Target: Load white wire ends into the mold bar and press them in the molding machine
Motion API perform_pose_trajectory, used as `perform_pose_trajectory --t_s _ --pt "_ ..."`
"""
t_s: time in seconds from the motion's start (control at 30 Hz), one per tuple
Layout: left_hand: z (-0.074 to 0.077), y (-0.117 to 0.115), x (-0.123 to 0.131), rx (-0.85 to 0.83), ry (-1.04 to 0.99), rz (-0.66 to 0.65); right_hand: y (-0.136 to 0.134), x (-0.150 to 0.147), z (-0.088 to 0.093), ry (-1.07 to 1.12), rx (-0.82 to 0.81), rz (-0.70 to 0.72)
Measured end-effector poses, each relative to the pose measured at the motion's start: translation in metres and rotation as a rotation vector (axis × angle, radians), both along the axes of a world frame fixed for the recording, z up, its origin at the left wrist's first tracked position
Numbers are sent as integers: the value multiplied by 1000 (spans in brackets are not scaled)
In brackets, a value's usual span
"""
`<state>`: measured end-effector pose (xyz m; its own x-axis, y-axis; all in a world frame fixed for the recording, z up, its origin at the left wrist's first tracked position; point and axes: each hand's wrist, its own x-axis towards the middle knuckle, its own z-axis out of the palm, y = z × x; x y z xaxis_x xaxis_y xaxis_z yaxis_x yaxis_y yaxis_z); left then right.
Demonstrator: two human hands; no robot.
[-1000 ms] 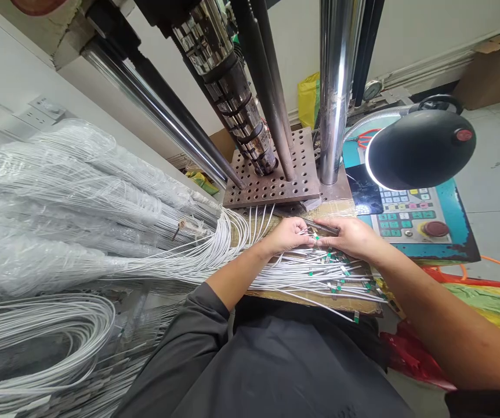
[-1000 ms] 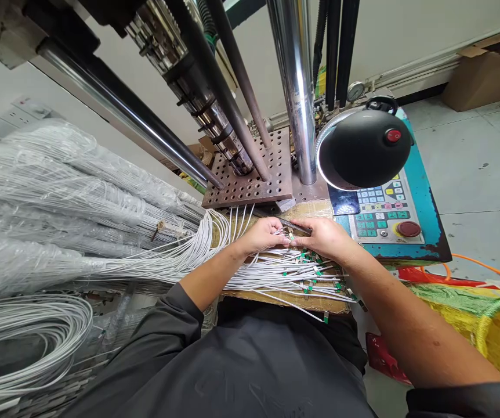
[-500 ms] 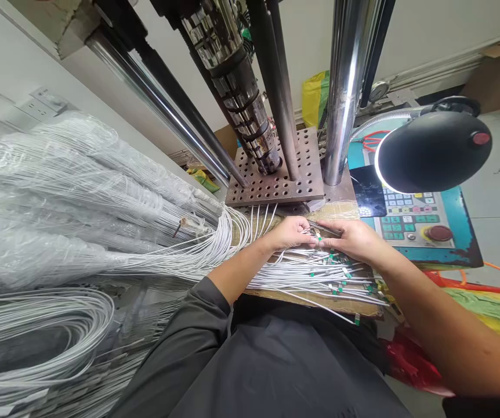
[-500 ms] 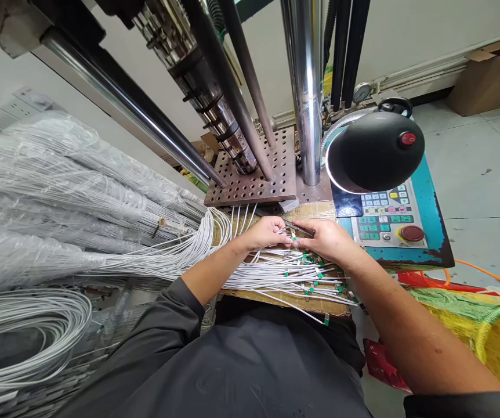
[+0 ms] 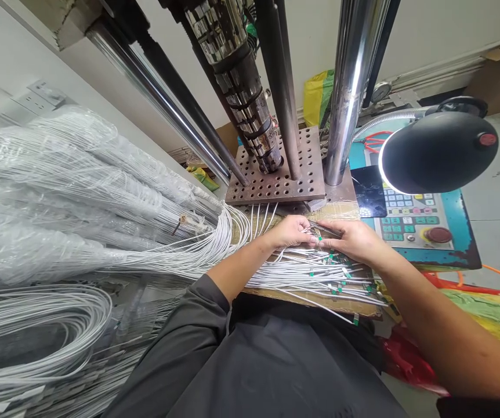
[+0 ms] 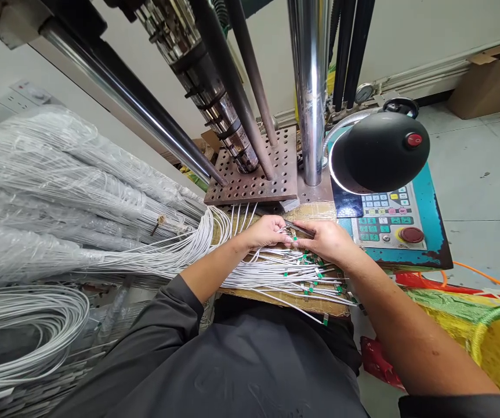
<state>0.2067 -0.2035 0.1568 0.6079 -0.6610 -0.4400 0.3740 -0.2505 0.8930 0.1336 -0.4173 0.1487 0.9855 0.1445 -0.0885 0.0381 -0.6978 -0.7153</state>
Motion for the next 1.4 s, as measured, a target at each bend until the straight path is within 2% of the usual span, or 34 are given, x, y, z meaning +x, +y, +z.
perform_pose_trajectory --t_s 0.27,0.57,0.97,1.2,1.4 --pt "-10 -2 2 -14 -14 -23 1 -1 2 9 -41 9" --pt "4 0 -9 8 -37 47 2 -2 6 27 -4 -9" --pt "18 1 -21 90 -142 123 3 -1 9 -3 -67 49" --pt "11 3 -22 64 -251 128 3 -1 9 -29 -57 68" --pt "-4 6 -25 125 -374 118 9 -3 8 -4 -115 -12"
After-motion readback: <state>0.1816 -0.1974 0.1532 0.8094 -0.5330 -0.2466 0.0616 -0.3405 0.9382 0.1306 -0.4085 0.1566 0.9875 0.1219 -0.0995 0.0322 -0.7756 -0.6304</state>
